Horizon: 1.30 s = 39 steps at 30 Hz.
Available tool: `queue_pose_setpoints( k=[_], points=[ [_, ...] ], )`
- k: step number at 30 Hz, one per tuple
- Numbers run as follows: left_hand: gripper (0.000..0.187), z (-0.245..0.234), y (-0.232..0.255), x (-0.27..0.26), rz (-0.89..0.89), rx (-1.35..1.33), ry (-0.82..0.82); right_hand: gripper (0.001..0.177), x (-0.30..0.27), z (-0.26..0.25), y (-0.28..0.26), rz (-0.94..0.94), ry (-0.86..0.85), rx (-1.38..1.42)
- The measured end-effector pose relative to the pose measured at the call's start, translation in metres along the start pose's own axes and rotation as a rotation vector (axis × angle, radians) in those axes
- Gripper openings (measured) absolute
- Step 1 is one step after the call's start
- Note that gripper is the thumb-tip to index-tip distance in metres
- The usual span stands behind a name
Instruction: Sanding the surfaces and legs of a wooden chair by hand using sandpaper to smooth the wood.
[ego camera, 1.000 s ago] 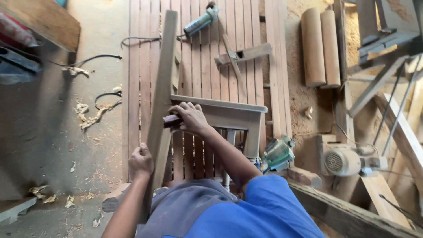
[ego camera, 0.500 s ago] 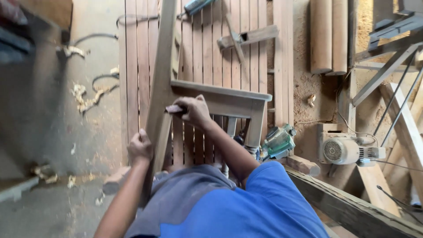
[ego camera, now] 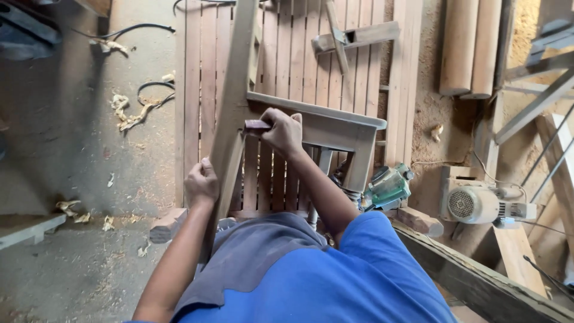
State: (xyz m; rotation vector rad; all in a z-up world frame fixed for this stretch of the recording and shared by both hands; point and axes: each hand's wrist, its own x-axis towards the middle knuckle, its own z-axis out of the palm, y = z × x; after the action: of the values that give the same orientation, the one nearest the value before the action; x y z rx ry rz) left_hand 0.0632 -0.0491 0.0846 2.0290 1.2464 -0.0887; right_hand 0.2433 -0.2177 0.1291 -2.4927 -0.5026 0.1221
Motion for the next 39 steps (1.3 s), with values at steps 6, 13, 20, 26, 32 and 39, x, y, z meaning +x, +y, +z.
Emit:
queue_pose_setpoints(
  k=[6, 13, 20, 26, 32, 39],
  points=[
    [0.05, -0.007, 0.005, -0.004, 0.013, 0.004, -0.006, 0.025, 0.007, 0.02, -0.018, -0.02, 0.035, 0.014],
    [0.053, -0.001, -0.009, 0.0, -0.039, 0.042, -0.027, 0.022, -0.006, 0.018, 0.009, 0.054, -0.032, -0.069],
    [0.051, -0.001, -0.006, 0.006, -0.011, 0.038, -0.027, 0.02, -0.014, 0.014, 0.021, -0.006, 0.047, -0.071],
    [0.053, 0.0, -0.007, 0.0, -0.051, 0.033, -0.067, 0.019, -0.013, 0.042, 0.015, -0.019, 0.121, -0.099],
    [0.051, -0.003, -0.005, 0.005, -0.038, -0.002, -0.05, 0.018, -0.016, 0.007, 0.015, -0.042, 0.112, -0.064],
    [0.052, -0.004, -0.004, -0.001, -0.015, 0.011, -0.052, 0.016, -0.013, 0.018, -0.016, 0.029, 0.116, -0.112]
  ],
)
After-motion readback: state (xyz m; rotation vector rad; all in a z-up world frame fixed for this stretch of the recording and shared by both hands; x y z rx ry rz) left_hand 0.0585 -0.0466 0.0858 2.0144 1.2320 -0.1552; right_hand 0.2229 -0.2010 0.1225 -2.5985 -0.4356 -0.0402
